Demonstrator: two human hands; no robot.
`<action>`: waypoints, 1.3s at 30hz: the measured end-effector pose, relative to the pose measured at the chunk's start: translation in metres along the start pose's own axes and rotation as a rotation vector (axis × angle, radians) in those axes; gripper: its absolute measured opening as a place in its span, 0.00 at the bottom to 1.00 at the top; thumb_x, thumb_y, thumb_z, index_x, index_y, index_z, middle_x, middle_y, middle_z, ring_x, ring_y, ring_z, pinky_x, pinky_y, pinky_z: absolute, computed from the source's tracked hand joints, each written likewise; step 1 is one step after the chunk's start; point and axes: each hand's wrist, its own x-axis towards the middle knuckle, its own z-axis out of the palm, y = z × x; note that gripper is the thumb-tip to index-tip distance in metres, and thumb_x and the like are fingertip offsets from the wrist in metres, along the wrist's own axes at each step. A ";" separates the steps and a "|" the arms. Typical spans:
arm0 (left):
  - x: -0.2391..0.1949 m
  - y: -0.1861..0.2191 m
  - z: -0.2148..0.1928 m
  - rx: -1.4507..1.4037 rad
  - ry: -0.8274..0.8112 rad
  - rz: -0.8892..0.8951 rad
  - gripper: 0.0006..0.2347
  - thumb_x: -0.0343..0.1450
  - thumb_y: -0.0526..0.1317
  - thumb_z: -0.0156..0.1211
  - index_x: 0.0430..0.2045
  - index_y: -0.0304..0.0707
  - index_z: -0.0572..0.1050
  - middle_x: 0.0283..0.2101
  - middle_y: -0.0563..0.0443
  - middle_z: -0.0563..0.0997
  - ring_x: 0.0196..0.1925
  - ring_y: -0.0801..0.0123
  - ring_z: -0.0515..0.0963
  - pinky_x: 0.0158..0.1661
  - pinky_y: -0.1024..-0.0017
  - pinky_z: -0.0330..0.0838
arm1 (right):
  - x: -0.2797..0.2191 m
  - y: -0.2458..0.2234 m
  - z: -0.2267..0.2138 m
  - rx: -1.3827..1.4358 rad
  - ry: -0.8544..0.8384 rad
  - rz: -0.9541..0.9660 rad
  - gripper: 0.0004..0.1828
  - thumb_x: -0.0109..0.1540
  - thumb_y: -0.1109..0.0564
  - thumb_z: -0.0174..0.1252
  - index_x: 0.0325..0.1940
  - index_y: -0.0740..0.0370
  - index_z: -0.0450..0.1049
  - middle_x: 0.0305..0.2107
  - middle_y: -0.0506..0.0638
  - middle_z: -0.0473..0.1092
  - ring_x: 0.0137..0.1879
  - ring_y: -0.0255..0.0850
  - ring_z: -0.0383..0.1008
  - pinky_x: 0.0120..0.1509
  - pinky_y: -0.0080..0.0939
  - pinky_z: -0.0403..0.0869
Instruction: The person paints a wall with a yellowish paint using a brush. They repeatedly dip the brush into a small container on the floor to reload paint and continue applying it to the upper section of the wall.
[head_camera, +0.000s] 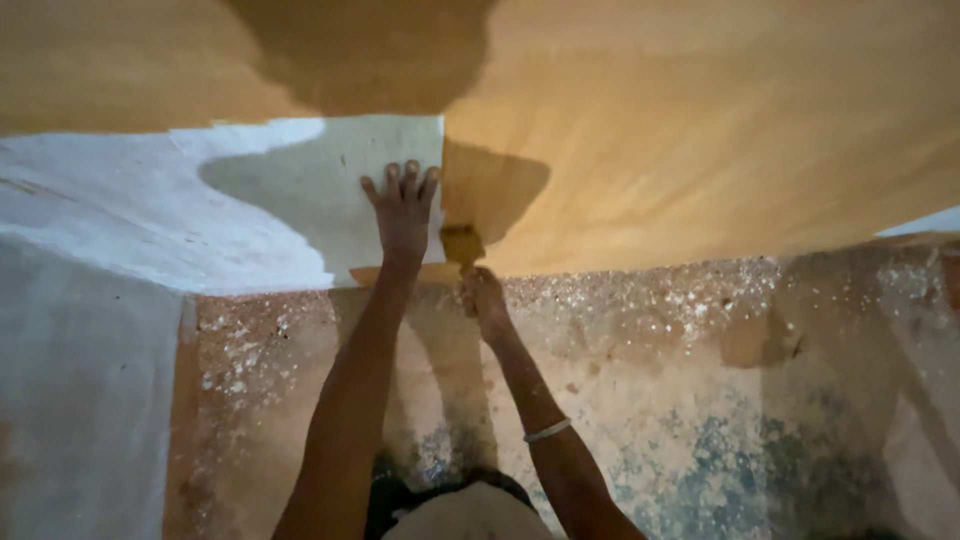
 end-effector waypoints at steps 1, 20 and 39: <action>-0.005 -0.001 -0.003 0.025 -0.014 0.008 0.21 0.72 0.37 0.57 0.62 0.53 0.67 0.65 0.48 0.65 0.68 0.47 0.63 0.61 0.24 0.54 | -0.022 -0.020 0.007 -0.049 0.021 0.003 0.11 0.69 0.49 0.52 0.51 0.57 0.68 0.23 0.42 0.63 0.18 0.28 0.55 0.20 0.32 0.53; -0.008 0.000 0.021 -0.017 0.019 -0.012 0.25 0.71 0.36 0.60 0.65 0.54 0.64 0.67 0.45 0.61 0.70 0.45 0.60 0.65 0.21 0.49 | 0.027 0.055 -0.019 -0.092 0.068 0.124 0.13 0.71 0.51 0.56 0.48 0.63 0.64 0.24 0.45 0.65 0.20 0.32 0.60 0.20 0.35 0.59; 0.005 0.001 0.001 0.018 0.050 -0.014 0.22 0.71 0.35 0.64 0.59 0.53 0.67 0.63 0.48 0.64 0.66 0.49 0.64 0.63 0.26 0.54 | 0.004 0.060 -0.025 -0.121 0.071 -0.021 0.10 0.69 0.49 0.54 0.51 0.53 0.68 0.24 0.42 0.65 0.18 0.28 0.56 0.19 0.32 0.54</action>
